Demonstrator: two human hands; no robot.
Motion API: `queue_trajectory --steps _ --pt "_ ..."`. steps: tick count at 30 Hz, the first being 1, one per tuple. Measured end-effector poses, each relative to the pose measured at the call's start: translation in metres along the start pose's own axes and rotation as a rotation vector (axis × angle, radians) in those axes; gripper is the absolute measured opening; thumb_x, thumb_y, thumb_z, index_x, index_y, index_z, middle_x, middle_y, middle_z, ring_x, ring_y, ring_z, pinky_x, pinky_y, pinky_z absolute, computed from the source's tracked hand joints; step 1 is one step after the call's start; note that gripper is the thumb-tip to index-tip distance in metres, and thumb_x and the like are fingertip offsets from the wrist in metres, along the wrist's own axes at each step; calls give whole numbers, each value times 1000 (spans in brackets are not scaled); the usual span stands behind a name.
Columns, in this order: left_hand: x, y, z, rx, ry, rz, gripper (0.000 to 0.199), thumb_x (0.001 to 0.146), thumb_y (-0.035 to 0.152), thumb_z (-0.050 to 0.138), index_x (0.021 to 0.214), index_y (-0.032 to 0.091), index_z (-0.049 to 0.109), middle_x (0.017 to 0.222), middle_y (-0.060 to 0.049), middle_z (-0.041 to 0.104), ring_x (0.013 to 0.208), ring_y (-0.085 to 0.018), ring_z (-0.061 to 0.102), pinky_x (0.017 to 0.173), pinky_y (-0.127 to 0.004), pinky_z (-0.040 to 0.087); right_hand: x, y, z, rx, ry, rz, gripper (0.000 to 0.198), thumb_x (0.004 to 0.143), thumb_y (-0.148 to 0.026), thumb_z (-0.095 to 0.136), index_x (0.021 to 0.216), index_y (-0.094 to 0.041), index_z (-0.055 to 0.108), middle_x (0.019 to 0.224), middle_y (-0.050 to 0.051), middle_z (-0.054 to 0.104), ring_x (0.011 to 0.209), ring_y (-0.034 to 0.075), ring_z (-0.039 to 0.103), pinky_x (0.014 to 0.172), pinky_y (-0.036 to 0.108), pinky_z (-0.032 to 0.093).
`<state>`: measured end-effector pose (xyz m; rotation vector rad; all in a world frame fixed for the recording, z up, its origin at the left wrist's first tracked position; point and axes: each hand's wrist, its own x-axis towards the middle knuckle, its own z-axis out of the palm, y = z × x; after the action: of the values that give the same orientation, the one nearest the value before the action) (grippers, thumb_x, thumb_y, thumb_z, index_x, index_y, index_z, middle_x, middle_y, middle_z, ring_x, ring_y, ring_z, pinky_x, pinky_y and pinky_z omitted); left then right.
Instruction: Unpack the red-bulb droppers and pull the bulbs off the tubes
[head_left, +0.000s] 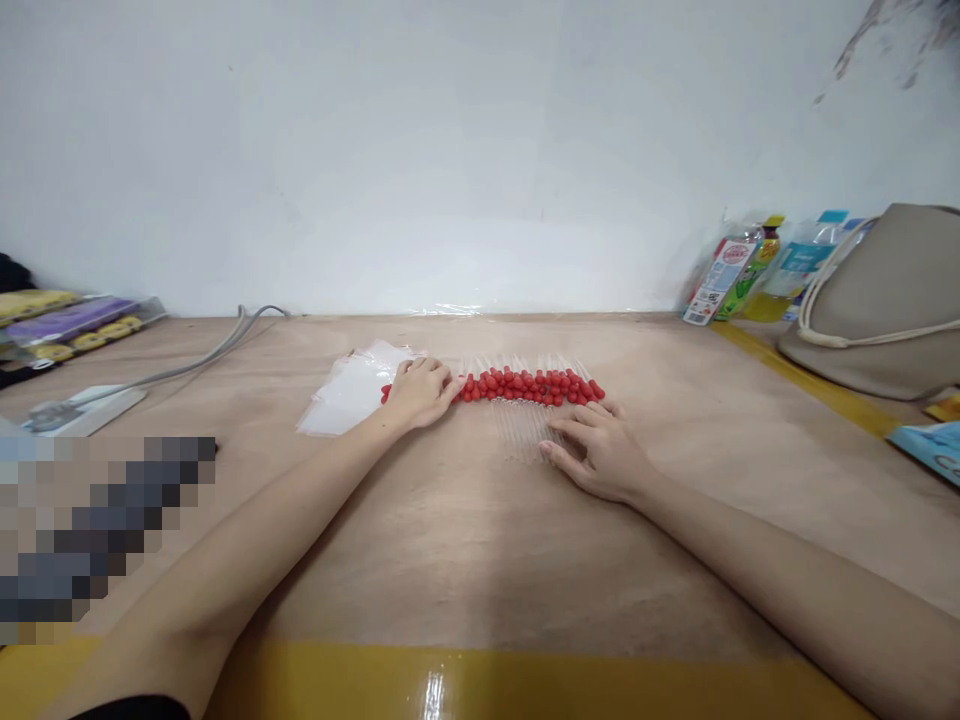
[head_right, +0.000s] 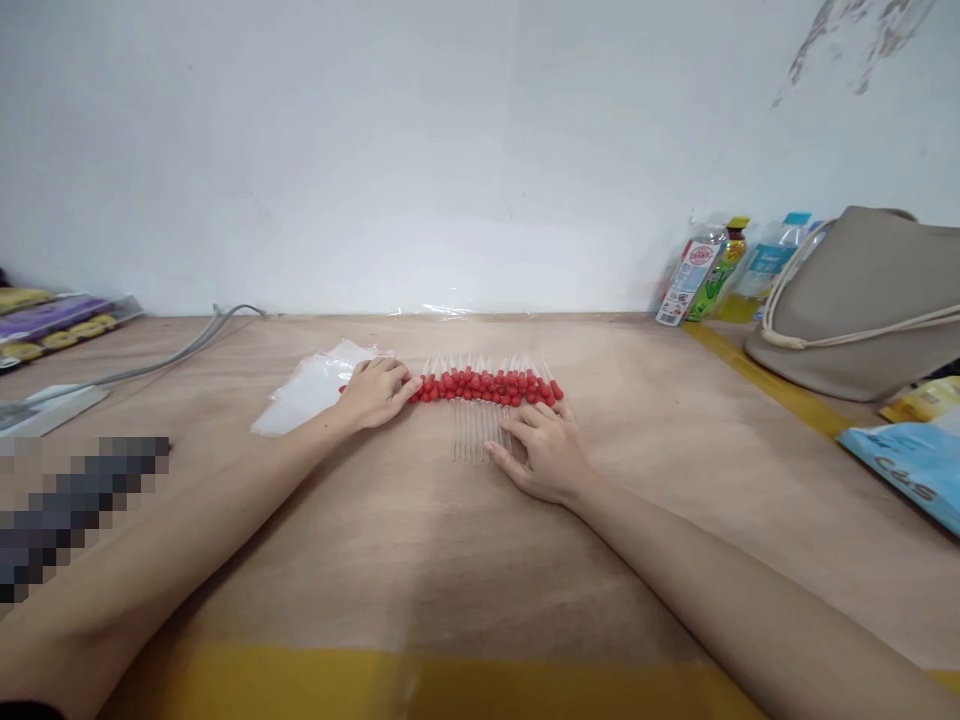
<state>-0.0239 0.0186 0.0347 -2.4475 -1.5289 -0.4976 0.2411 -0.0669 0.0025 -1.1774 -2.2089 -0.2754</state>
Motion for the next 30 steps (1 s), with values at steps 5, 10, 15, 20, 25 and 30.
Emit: queue_trajectory --steps 5,10,15,20,25,30 --pt "6 4 2 24 10 26 38 87 39 34 71 17 60 94 -9 60 99 -24 50 94 -44 30 0 1 -2 43 -43 19 33 82 -46 48 94 -19 63 85 7 61 80 19 55 78 37 32" --pt "8 7 1 0 22 -4 33 85 33 37 68 17 61 95 -9 60 98 -23 50 94 -44 30 0 12 -7 174 -183 -65 56 69 -59 58 111 -21 57 100 9 58 91 22 52 85 42 35" --pt "9 8 3 -33 44 -66 31 83 29 37 65 16 59 95 -9 60 97 -25 50 91 -45 33 0 25 -4 286 -250 -86 66 67 -59 61 120 -20 51 107 10 54 96 23 49 87 42 39" --pt "6 6 0 -79 66 -118 30 83 27 37 63 17 57 94 -9 60 95 -24 51 86 -43 37 0 29 -1 333 -281 -72 64 71 -57 58 123 -20 49 110 11 52 98 23 48 87 43 39" --pt "-2 2 -6 -120 80 -128 27 82 27 38 64 17 55 88 -7 60 91 -22 52 83 -39 39 0 30 0 339 -283 -69 62 74 -55 56 125 -20 48 111 12 51 101 24 46 91 46 36" --pt "-21 8 -13 -242 229 -51 24 85 26 39 66 17 52 84 -6 58 86 -20 52 81 -36 39 0 30 2 329 -274 -77 59 77 -52 53 125 -18 47 112 12 50 101 24 46 91 47 36"
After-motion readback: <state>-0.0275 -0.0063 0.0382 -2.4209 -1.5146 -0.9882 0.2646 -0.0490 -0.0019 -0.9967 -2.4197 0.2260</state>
